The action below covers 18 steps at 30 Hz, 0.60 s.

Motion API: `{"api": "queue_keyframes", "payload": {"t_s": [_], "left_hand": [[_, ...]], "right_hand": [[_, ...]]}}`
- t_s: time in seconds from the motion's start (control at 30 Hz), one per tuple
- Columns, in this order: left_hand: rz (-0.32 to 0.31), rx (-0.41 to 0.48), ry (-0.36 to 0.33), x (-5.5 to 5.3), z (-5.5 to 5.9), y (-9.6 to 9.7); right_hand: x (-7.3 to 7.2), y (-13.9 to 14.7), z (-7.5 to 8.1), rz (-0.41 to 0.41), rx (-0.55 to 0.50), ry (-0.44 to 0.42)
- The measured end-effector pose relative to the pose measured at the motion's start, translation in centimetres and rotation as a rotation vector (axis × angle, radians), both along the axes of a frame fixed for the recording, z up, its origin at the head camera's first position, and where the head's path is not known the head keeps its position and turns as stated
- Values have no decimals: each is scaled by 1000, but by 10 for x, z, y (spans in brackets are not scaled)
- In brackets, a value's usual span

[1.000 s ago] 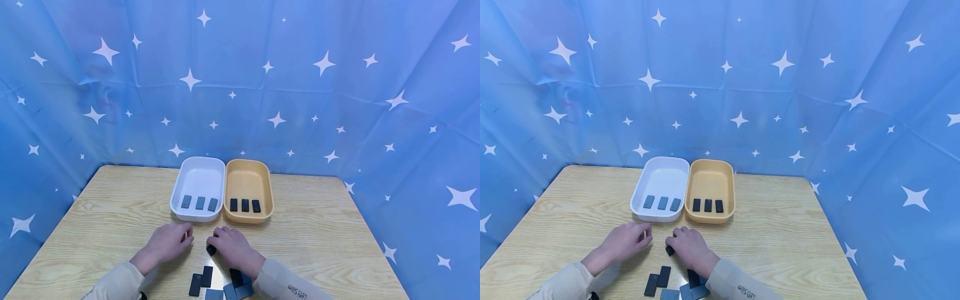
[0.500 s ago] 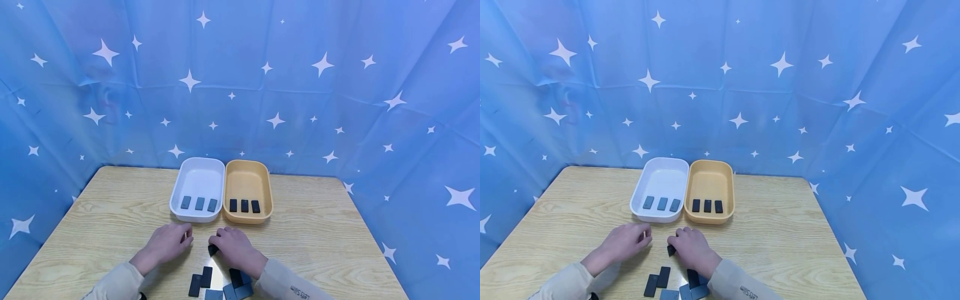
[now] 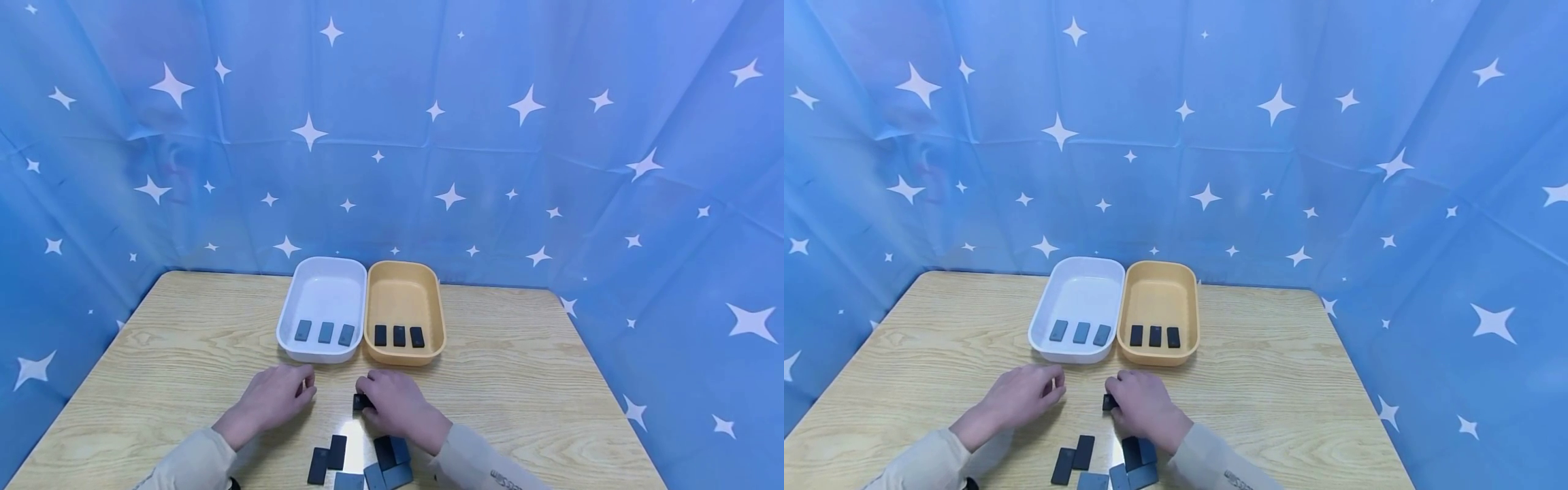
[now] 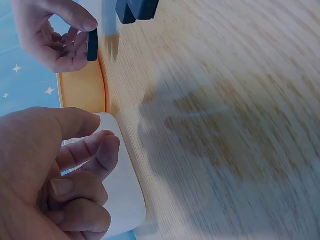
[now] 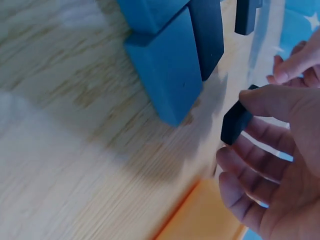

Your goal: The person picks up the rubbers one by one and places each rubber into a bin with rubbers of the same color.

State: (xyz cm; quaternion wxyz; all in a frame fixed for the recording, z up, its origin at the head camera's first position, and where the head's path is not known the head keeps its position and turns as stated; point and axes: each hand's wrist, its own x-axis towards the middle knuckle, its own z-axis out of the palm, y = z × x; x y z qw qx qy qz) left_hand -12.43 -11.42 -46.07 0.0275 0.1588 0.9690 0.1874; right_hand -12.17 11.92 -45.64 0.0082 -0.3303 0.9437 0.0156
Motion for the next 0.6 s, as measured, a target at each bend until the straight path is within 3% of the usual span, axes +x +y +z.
{"api": "queue_keyframes", "payload": {"t_s": [0.6], "left_hand": [[-16, -1, -12, 0, -1, 2]], "right_hand": [[-2, 22, 8, -48, -23, 8]]}}
